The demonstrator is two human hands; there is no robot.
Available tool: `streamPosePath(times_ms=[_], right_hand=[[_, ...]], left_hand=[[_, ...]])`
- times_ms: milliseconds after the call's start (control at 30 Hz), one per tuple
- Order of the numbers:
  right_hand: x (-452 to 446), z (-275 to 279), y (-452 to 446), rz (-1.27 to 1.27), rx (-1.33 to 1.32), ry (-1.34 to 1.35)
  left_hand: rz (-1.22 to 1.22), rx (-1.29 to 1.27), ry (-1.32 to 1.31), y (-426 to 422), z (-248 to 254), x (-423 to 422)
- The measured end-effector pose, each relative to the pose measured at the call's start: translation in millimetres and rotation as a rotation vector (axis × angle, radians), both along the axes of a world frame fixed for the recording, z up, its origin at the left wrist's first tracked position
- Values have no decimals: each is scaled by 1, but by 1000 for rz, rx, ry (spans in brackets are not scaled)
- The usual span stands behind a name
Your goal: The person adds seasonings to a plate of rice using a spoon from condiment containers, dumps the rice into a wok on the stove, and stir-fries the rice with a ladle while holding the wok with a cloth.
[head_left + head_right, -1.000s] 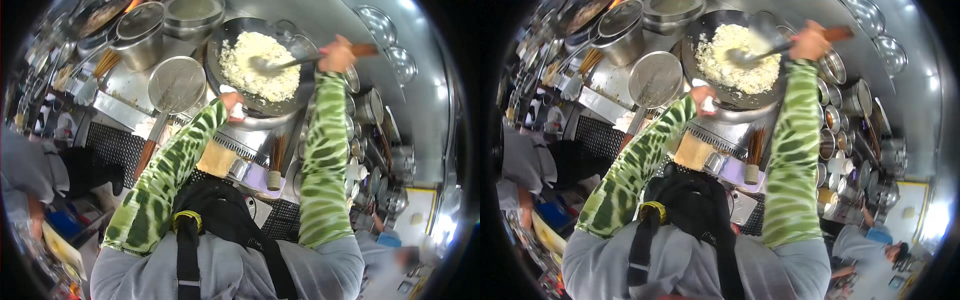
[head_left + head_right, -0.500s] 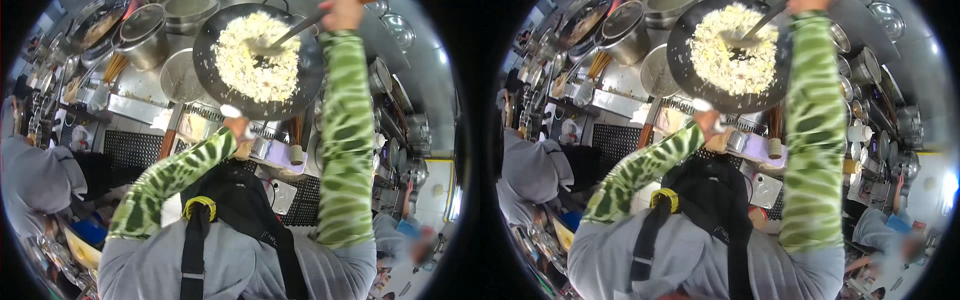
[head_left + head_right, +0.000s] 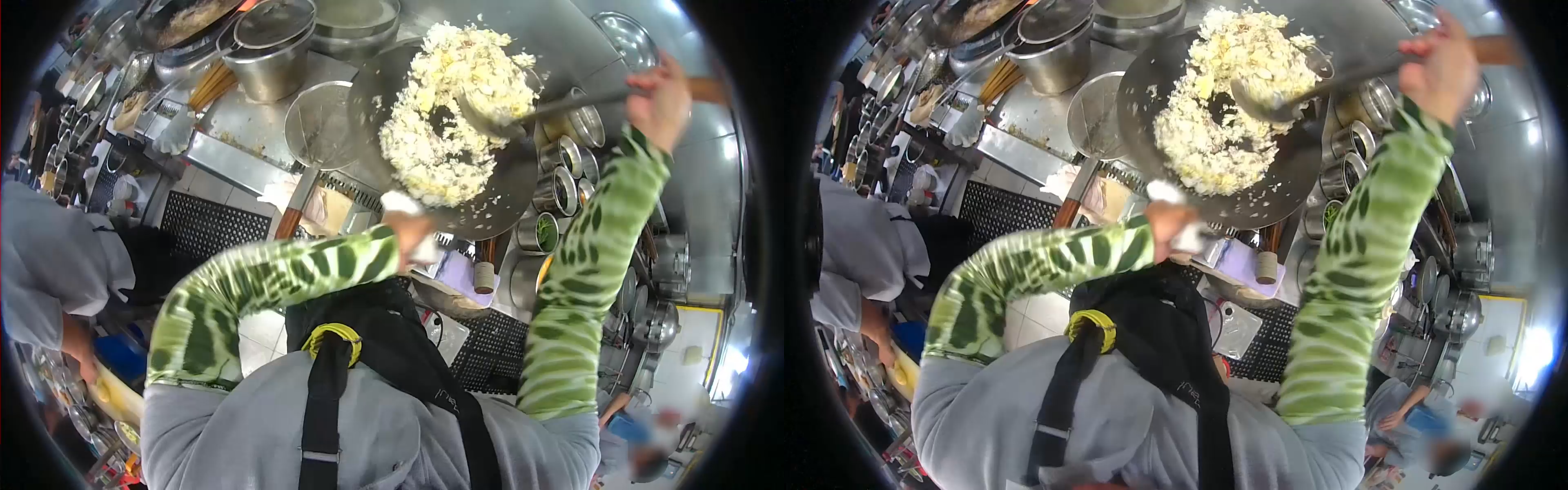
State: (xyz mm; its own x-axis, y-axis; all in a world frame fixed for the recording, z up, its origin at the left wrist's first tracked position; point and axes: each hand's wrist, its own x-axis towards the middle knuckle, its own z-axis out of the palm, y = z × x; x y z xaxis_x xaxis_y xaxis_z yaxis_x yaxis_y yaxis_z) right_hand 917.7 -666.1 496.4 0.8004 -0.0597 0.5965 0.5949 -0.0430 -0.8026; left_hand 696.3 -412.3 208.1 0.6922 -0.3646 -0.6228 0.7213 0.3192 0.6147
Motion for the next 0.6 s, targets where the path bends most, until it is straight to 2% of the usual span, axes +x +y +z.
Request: streamPosePath(times_ms=[67,100,133,167,233,267,300,367,400,433,467,500,533,567,600], right_hand=[[-51,-14,35,-57,-431,-374],[-63,-41,85,-325,-482,-365],[-76,-69,134,-584,-525,-319],[-57,-87,161,-574,-21,143],[-21,-93,131,-438,161,96],[-10,-90,108,-371,248,86],[-13,-68,89,-302,244,143],[-39,-31,67,-232,145,54],[-56,-17,63,-141,228,60],[-71,-22,67,-192,-68,-142],[-87,-28,71,-266,-313,-375],[-89,-46,96,-412,-372,-363],[-91,-65,121,-557,-429,-342],[-84,-77,152,-592,20,143],[-67,-101,138,-451,62,47]], left_hand=[[-20,-178,2,5,37,29],[188,-287,120,-12,25,64],[256,-162,113,-17,20,67],[321,-39,98,-19,16,71],[233,-93,52,-22,-60,65],[180,-145,38,-17,-70,46],[168,-8,45,-19,-90,27],[169,130,15,-15,-80,12],[168,200,3,-13,-75,4],[104,371,-21,-15,-29,4],[68,49,145,-13,-3,29],[324,-88,182,-10,52,37],[290,-171,127,-13,21,59],[247,-255,68,-19,-17,79],[306,-124,-3,-23,-24,63]])
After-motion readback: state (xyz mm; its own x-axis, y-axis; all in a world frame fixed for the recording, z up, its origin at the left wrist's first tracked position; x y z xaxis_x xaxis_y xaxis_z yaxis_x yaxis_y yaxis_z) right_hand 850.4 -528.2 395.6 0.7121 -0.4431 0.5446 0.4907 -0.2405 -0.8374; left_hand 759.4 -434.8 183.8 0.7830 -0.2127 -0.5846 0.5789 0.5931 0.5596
